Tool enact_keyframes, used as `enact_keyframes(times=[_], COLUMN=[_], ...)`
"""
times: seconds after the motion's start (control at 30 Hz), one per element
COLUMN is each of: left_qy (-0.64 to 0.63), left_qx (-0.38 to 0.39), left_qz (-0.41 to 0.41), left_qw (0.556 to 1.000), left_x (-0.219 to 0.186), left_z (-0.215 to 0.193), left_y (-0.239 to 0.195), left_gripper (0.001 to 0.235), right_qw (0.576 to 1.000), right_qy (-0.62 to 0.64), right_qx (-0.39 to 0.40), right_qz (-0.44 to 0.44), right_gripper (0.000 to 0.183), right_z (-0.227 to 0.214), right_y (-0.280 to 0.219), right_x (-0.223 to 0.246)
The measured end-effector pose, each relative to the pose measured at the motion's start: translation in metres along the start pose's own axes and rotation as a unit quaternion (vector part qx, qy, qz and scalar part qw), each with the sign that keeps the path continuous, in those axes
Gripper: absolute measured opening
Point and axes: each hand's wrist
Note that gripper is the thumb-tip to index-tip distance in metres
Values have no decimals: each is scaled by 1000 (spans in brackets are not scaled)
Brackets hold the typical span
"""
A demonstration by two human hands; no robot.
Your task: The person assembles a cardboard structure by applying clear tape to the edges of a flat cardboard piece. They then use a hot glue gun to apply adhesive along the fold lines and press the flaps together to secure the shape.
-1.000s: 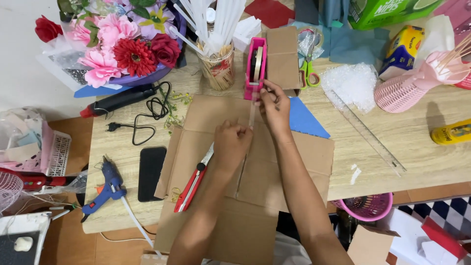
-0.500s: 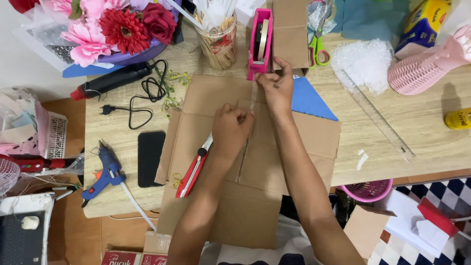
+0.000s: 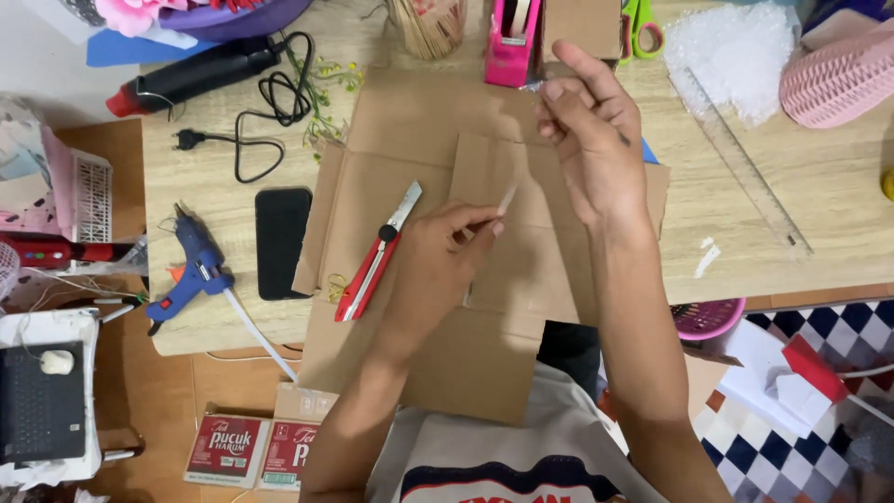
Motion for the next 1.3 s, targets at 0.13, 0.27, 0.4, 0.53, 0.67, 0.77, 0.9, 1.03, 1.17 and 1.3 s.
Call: enact_keyframes(times=[0.13, 0.27, 0.4, 0.53, 0.67, 0.77, 0.9, 1.03, 1.17, 1.3], left_qy=[-49, -79, -98, -79, -51, -42, 13, 58, 82, 126], left_qx=[7, -5, -4, -5, -56, -56, -47, -24, -14, 12], left_qz=[9, -12, -137, -193, -189, -212, -227, -243, -249, -274], left_qw=[999, 997, 986, 978, 979, 975, 973, 968, 965, 953], left_x=[-2, 5, 15, 34, 40, 35, 28, 15, 1, -2], left_z=[9, 12, 16, 22, 26, 23, 20, 18, 15, 15], left_y=[-21, -49, -80, -97, -100, -95, -89, -83, -80, -75], left_gripper=[15, 25, 60, 39, 28, 21, 19, 25, 27, 30], right_qw=[999, 1000, 996, 993, 980, 959, 887, 839, 842, 851], right_qy=[39, -13, -14, -86, -171, -244, -409, -471, -470, -459], right_qx=[18, 10, 31, 49, 97, 146, 182, 202, 191, 180], right_qz=[6, 12, 85, 68, 28, -18, -118, -181, -187, -183], right_gripper=[55, 60, 75, 70, 76, 79, 73, 57, 55, 51], right_z=[-1, -10, -19, -34, -24, -24, -20, -22, -20, -17], right_y=[-28, -43, -62, -58, -59, -53, -47, -41, -42, -45], right_x=[8, -9, -33, -64, -51, -46, -49, -60, -60, -61])
Point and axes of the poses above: each hand's wrist, its own y-axis towards the middle knuckle, its own z-axis out of the palm, x = y × z, and after that the axes turned 6 degrees about -y, right-handed
